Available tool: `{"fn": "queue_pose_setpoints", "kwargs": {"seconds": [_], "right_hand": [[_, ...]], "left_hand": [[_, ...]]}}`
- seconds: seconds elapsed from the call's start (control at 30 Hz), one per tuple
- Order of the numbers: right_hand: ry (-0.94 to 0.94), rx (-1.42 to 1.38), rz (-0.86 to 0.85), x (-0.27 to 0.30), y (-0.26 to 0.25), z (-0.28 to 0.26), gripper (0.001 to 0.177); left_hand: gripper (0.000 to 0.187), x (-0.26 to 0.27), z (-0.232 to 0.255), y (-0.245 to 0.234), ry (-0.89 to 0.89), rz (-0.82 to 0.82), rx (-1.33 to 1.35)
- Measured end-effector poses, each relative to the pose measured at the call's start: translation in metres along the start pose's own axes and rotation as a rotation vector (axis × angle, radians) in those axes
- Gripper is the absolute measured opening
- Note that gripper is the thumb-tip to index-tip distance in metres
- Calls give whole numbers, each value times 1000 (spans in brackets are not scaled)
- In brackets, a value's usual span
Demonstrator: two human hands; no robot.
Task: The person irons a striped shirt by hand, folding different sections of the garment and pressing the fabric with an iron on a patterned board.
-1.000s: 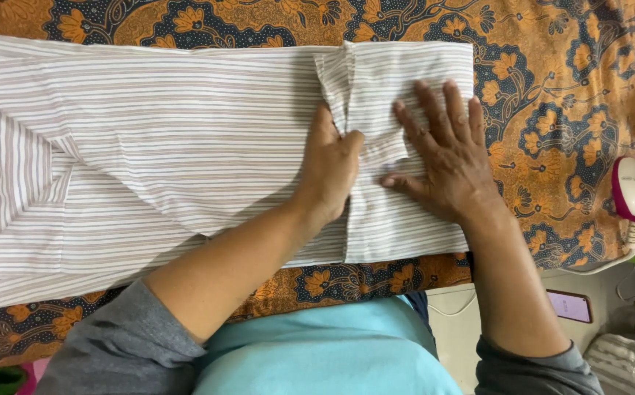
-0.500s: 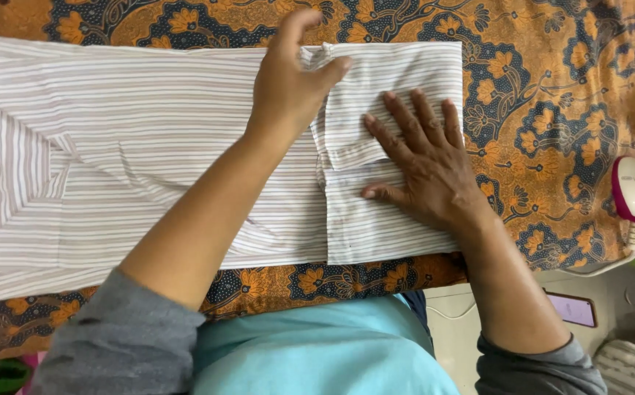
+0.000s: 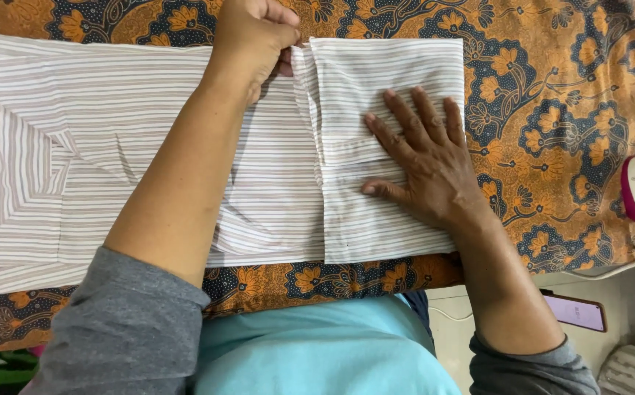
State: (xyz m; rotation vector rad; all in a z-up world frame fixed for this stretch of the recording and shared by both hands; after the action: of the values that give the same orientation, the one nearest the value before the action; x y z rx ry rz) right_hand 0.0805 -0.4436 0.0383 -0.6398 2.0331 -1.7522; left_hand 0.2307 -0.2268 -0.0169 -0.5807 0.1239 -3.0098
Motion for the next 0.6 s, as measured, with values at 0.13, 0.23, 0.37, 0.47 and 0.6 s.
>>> {"fn": "queue_pose_setpoints", "kwargs": {"seconds": [0.13, 0.23, 0.37, 0.47, 0.6], "right_hand": [[7, -8, 1, 1, 4, 6, 87], [8, -48, 12, 2, 5, 11, 87], [8, -86, 40, 5, 5, 12, 81], [-14, -330, 153, 11, -11, 22, 68], [-5, -661, 378, 49, -48, 59, 68]], "left_hand": [[70, 4, 8, -3, 285, 40, -12], [35, 73, 66, 13, 1002, 288, -630], [70, 72, 23, 49, 774, -239, -1300], [73, 72, 26, 9, 766, -58, -1303], [63, 142, 39, -23, 942, -147, -1187]]}}
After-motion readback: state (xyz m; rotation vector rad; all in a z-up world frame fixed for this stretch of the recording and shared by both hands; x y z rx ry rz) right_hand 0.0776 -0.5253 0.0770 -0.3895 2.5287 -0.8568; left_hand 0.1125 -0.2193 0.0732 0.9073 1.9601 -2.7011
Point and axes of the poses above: each hand's wrist, its own x-axis away from the middle knuckle, its own y-axis out of the palm, z = x × y, the point moved 9 cm from there along -x, towards the middle knuckle
